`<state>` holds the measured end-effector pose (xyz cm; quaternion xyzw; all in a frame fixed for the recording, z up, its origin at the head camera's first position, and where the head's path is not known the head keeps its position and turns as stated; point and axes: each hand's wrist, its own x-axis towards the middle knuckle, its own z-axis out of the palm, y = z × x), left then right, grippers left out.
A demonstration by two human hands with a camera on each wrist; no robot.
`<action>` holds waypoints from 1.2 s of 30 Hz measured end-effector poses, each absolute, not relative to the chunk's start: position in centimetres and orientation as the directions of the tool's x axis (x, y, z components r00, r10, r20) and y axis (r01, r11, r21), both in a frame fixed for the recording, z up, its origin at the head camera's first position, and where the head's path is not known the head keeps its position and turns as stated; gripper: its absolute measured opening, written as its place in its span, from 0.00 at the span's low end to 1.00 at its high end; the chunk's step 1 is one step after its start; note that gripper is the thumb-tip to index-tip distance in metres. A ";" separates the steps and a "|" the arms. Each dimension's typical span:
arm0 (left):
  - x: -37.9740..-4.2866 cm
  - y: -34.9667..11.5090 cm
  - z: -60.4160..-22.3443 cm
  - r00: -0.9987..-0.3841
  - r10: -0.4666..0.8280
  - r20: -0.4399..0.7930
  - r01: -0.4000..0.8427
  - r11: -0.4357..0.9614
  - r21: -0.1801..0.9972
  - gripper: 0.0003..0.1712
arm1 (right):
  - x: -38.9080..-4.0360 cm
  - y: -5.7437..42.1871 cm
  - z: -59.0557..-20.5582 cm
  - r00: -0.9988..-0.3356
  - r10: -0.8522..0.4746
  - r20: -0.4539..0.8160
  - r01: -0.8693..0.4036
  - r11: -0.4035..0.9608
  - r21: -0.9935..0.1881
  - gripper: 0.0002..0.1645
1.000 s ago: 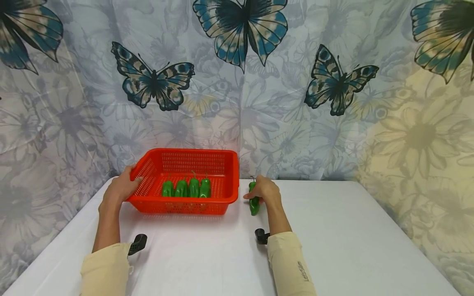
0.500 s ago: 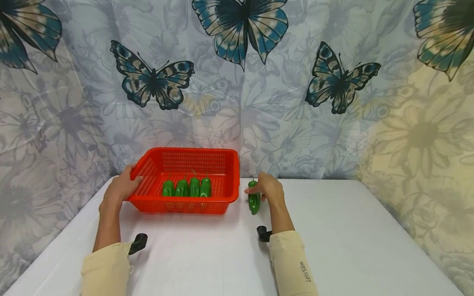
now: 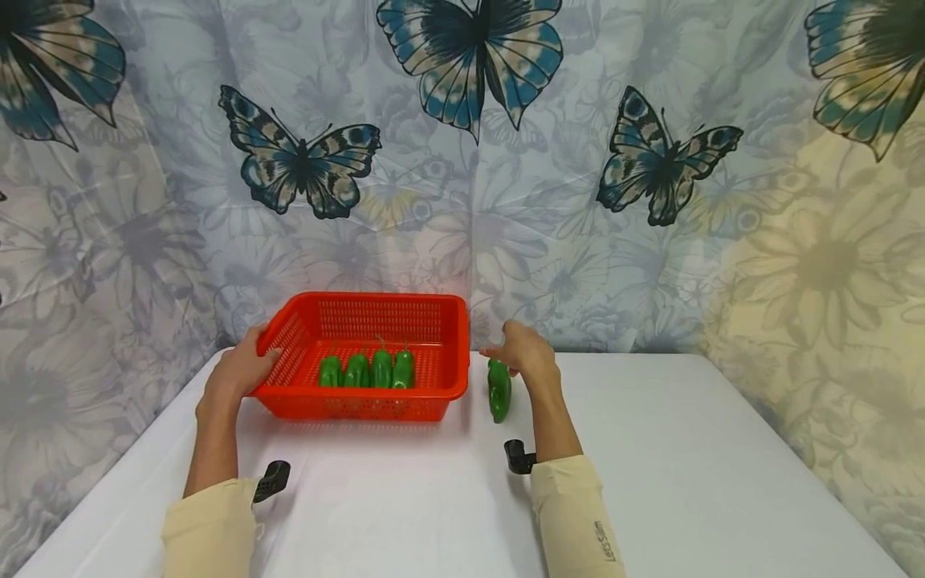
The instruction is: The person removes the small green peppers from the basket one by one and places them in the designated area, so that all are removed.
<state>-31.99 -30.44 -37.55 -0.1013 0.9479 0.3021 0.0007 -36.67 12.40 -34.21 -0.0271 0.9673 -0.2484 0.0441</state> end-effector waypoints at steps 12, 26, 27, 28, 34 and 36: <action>-31.9 -30.5 -37.8 -0.976 -0.204 -0.079 -0.212 0.793 0.570 0.44 | -36.8 8.6 -34.2 -0.890 -0.320 0.326 -0.456 0.592 -0.664 0.25; -31.8 -30.2 -37.7 -0.974 -0.210 -0.089 -0.224 0.800 0.557 0.44 | -35.9 1.9 -37.1 -0.765 -0.610 0.208 -0.589 0.532 -0.608 0.29; -31.7 -30.2 -37.7 -0.973 -0.214 -0.087 -0.226 0.802 0.552 0.44 | -35.9 1.7 -37.2 -0.766 -0.617 0.183 -0.586 0.553 -0.592 0.29; -31.8 -30.2 -37.7 -0.972 -0.217 -0.088 -0.229 0.802 0.552 0.44 | -35.8 1.5 -37.3 -0.770 -0.619 0.152 -0.579 0.579 -0.574 0.29; -32.0 -30.2 -37.5 -0.971 -0.220 -0.089 -0.232 0.796 0.559 0.44 | -36.0 1.2 -37.3 -0.777 -0.628 -0.056 -0.552 0.721 -0.419 0.27; -32.0 -30.2 -37.5 -0.970 -0.223 -0.096 -0.237 0.789 0.567 0.44 | -36.2 1.1 -37.3 -0.762 -0.639 -0.105 -0.561 0.732 -0.386 0.26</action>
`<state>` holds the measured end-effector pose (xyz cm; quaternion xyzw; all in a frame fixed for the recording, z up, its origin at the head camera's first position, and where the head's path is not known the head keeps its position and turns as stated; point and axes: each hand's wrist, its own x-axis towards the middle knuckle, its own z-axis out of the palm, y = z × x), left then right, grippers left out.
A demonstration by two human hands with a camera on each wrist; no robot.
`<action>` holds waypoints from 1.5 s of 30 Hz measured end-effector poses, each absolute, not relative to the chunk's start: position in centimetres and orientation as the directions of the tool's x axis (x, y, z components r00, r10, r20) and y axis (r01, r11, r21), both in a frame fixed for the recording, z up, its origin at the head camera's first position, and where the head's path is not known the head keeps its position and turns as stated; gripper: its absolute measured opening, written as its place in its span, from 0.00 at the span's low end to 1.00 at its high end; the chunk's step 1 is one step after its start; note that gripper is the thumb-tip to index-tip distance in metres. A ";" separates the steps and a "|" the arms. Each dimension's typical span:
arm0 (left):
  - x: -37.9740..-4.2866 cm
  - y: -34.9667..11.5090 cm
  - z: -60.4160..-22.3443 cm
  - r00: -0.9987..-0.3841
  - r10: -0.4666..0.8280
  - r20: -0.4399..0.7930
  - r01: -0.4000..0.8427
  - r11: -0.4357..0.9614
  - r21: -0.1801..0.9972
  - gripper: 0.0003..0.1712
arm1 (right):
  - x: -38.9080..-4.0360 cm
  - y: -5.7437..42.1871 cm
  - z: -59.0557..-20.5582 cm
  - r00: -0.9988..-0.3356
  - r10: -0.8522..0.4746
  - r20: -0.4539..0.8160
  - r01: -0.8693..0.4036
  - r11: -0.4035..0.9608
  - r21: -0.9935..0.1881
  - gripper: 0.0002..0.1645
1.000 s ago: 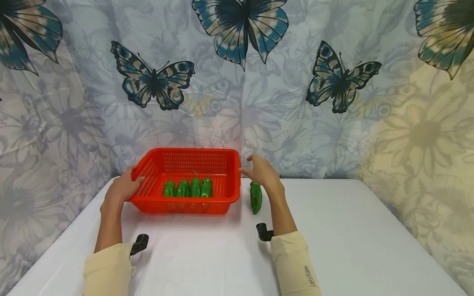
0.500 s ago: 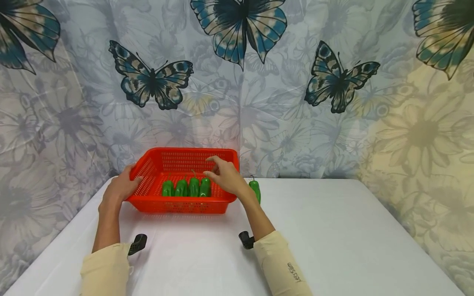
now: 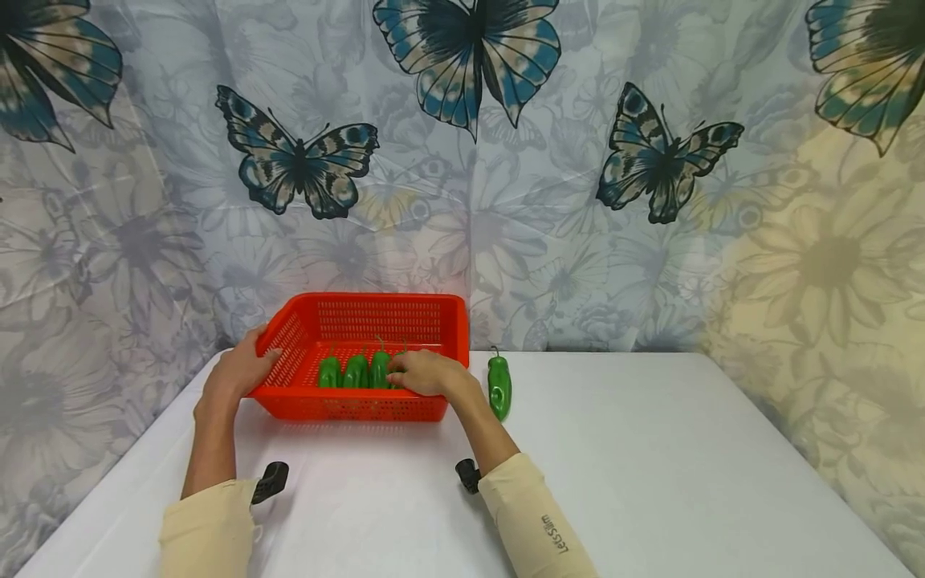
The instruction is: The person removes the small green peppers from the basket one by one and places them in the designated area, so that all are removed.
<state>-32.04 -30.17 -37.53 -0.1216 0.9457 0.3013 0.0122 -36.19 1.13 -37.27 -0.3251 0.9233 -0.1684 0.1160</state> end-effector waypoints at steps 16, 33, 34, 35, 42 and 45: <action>-32.5 -29.8 -37.8 -0.973 -0.213 -0.091 -0.227 0.794 0.565 0.44 | -36.2 1.1 -37.2 -0.784 -0.581 -0.220 -0.501 0.801 -0.329 0.24; -32.7 -29.4 -37.6 -0.972 -0.216 -0.088 -0.226 0.781 0.582 0.44 | -36.1 1.5 -37.1 -0.874 -0.485 0.029 -0.444 0.774 -0.451 0.11; -32.7 -29.5 -37.6 -0.973 -0.216 -0.087 -0.226 0.784 0.579 0.44 | -36.1 1.4 -37.0 -0.878 -0.477 0.042 -0.441 0.771 -0.459 0.11; -32.6 -29.5 -37.5 -0.972 -0.217 -0.086 -0.226 0.785 0.576 0.44 | -36.0 1.4 -37.0 -0.882 -0.469 0.050 -0.436 0.770 -0.466 0.11; -32.4 -30.0 -37.2 -0.973 -0.213 -0.084 -0.223 0.795 0.564 0.44 | -35.9 1.6 -35.9 -0.894 -0.437 0.101 -0.395 0.662 -0.637 0.12; -32.2 -30.1 -37.3 -0.973 -0.213 -0.090 -0.226 0.798 0.558 0.44 | -35.7 1.9 -35.0 -0.891 -0.439 0.116 -0.379 0.577 -0.724 0.15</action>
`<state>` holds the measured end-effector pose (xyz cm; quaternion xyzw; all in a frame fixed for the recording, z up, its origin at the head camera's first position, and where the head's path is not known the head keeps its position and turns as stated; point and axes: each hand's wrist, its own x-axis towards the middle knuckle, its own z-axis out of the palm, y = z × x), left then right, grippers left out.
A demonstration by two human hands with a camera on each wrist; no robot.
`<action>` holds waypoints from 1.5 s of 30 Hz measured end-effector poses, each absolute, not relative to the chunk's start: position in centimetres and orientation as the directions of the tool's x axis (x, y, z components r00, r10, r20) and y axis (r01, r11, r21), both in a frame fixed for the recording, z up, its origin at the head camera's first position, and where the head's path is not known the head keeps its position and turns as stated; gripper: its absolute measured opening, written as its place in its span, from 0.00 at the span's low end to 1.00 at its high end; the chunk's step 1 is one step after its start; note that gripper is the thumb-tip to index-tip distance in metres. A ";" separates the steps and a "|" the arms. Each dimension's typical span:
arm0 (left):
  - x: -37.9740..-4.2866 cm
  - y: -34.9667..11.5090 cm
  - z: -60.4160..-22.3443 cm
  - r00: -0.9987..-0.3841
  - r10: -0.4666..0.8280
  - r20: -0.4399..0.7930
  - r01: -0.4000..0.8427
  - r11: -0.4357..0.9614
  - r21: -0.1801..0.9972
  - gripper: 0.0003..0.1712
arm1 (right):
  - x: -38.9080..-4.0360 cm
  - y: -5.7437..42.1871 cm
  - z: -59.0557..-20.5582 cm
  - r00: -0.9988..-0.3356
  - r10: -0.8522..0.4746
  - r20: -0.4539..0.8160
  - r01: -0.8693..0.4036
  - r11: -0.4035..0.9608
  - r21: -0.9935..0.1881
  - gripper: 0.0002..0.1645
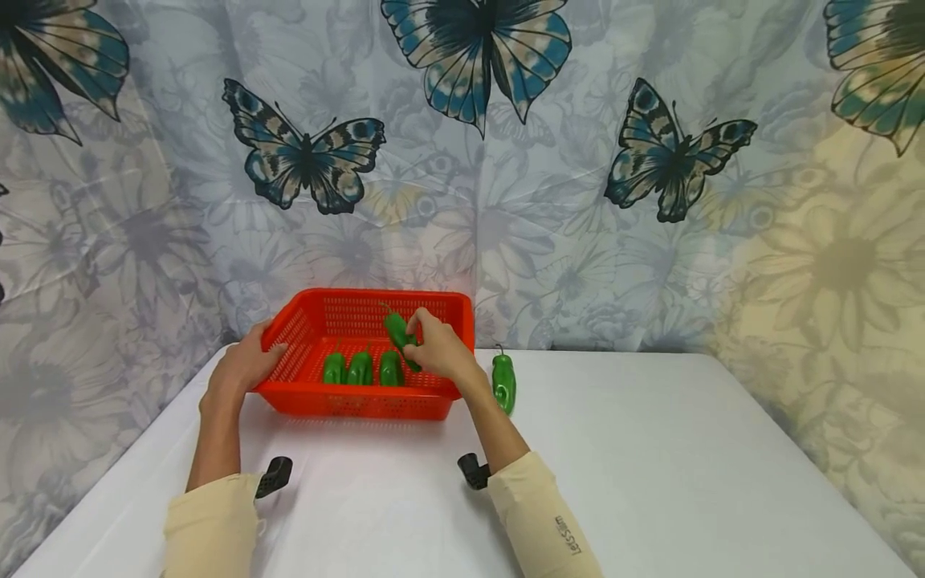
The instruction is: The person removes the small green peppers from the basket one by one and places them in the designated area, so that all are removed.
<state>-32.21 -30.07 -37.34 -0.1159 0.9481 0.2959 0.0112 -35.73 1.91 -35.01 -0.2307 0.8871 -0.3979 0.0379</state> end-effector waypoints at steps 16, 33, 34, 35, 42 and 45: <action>-32.4 -30.4 -37.6 -0.970 -0.223 -0.093 -0.235 0.789 0.567 0.44 | -35.1 3.8 -32.3 -0.895 -0.416 0.159 -0.327 0.372 -0.869 0.30; -32.4 -30.4 -37.7 -0.972 -0.211 -0.103 -0.231 0.786 0.574 0.44 | -34.9 6.3 -31.2 -0.894 -0.421 0.153 -0.317 0.353 -0.880 0.17; -32.4 -30.3 -37.7 -0.972 -0.212 -0.100 -0.231 0.787 0.573 0.44 | -34.9 6.4 -31.1 -0.898 -0.413 0.151 -0.310 0.351 -0.883 0.16; -32.5 -30.3 -37.7 -0.972 -0.213 -0.097 -0.230 0.789 0.570 0.44 | -35.0 6.5 -31.1 -0.903 -0.404 0.148 -0.302 0.351 -0.886 0.16; -32.7 -30.2 -37.8 -0.970 -0.224 -0.098 -0.240 0.799 0.552 0.44 | -35.3 7.6 -30.9 -0.922 -0.371 0.109 -0.259 0.384 -0.886 0.15; -32.6 -30.2 -37.8 -0.969 -0.228 -0.099 -0.244 0.794 0.558 0.44 | -35.4 8.1 -30.8 -0.925 -0.370 0.092 -0.247 0.399 -0.883 0.17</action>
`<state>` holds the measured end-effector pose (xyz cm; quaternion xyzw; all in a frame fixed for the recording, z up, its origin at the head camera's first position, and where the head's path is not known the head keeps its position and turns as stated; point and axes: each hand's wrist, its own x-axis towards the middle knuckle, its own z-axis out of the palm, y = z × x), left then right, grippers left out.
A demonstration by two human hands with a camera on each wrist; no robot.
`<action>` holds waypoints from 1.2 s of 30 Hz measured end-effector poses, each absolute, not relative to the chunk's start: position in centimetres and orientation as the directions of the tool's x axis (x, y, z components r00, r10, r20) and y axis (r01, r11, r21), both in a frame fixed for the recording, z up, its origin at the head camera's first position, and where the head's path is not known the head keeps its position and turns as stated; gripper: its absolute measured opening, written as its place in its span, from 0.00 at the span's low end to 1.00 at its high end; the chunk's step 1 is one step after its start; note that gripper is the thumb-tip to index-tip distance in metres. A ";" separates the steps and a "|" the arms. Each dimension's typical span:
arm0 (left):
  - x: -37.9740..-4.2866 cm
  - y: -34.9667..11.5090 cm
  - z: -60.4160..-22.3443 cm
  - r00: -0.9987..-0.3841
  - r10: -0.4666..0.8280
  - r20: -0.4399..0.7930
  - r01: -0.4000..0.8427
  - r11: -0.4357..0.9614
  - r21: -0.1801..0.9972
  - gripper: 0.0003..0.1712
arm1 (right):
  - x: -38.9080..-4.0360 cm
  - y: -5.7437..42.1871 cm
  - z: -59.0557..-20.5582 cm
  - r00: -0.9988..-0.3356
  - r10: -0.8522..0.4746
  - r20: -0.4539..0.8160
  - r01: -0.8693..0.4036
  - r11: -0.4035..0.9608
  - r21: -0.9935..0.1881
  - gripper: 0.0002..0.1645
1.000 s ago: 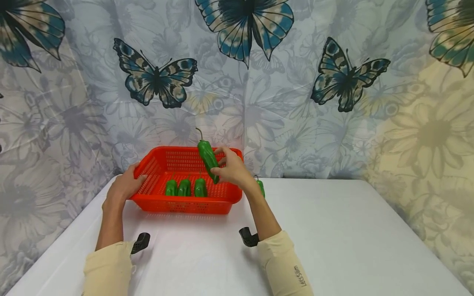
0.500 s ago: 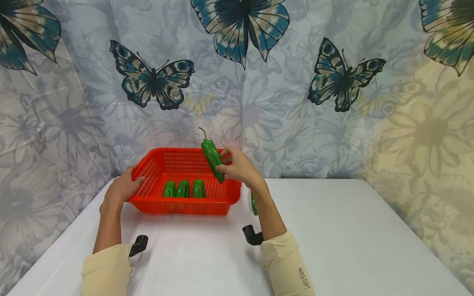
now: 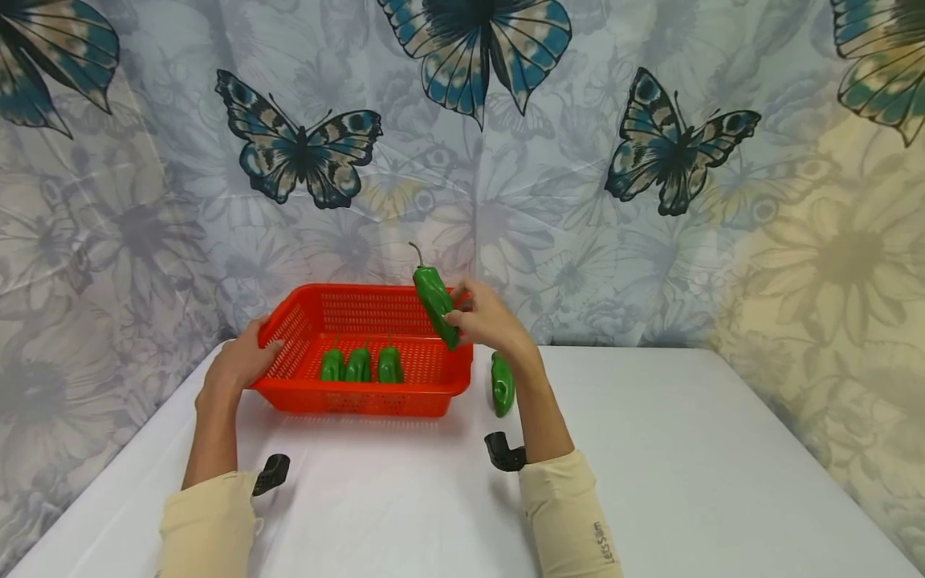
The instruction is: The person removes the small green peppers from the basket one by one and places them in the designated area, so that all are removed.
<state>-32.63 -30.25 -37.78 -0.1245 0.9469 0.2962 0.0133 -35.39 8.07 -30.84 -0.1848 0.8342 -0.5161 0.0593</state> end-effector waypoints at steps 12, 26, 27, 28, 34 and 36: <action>-32.5 -30.2 -37.6 -0.967 -0.232 -0.105 -0.251 0.789 0.561 0.45 | -36.1 11.3 -31.0 -0.932 -0.352 0.090 -0.279 0.535 -0.798 0.25; -32.7 -30.2 -37.5 -0.969 -0.222 -0.106 -0.242 0.789 0.565 0.45 | -36.3 15.4 -31.8 -0.982 -0.153 -0.115 -0.036 0.739 -0.673 0.34; -32.7 -30.1 -37.4 -0.970 -0.223 -0.101 -0.240 0.789 0.565 0.45 | -36.3 15.6 -31.9 -0.983 -0.132 -0.131 -0.015 0.757 -0.653 0.34; -32.7 -30.1 -37.4 -0.970 -0.224 -0.098 -0.240 0.789 0.566 0.44 | -36.4 15.9 -32.0 -0.983 -0.109 -0.149 0.010 0.776 -0.630 0.33; -32.6 -29.9 -37.3 -0.967 -0.228 -0.116 -0.253 0.782 0.569 0.45 | -37.2 16.8 -33.1 -0.960 -0.005 -0.280 0.131 0.875 -0.467 0.22; -32.6 -29.9 -37.3 -0.966 -0.232 -0.118 -0.257 0.786 0.562 0.45 | -37.5 17.0 -33.6 -0.949 0.000 -0.315 0.149 0.881 -0.449 0.21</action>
